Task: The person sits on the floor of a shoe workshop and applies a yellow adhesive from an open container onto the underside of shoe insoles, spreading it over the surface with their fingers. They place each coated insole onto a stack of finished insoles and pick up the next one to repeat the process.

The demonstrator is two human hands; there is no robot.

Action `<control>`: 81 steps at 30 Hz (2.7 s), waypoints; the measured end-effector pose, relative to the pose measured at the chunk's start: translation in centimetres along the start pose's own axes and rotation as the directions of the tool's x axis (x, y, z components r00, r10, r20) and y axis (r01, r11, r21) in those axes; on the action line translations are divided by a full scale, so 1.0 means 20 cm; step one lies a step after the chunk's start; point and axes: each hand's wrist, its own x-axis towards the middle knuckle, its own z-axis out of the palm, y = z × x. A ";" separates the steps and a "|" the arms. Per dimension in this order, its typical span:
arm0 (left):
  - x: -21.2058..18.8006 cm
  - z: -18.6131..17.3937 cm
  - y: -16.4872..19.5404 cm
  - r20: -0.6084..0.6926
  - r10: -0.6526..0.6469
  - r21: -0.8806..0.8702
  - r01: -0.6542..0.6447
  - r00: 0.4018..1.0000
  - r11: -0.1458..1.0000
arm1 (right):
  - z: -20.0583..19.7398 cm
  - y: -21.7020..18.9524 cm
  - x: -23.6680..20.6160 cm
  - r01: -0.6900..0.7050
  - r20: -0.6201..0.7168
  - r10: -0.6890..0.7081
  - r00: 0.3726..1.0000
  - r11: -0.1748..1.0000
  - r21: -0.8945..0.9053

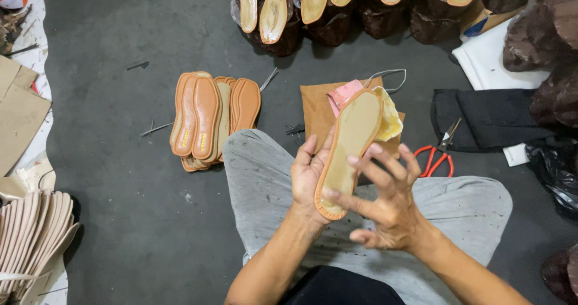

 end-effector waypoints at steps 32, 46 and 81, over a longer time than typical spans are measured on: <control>-0.07 0.00 0.20 0.018 -0.316 0.080 0.313 0.949 0.946 | -0.24 0.24 0.06 -0.403 0.320 0.313 0.894 0.874 0.271; -0.10 0.05 -0.01 -0.062 0.157 -0.059 -0.161 0.986 0.985 | -0.14 0.00 0.20 -0.356 -0.030 0.355 0.934 0.934 -0.026; -0.08 -0.09 0.16 -0.394 0.245 0.048 -0.246 0.886 0.968 | 0.11 0.23 0.06 -0.356 0.098 0.342 0.935 0.908 0.223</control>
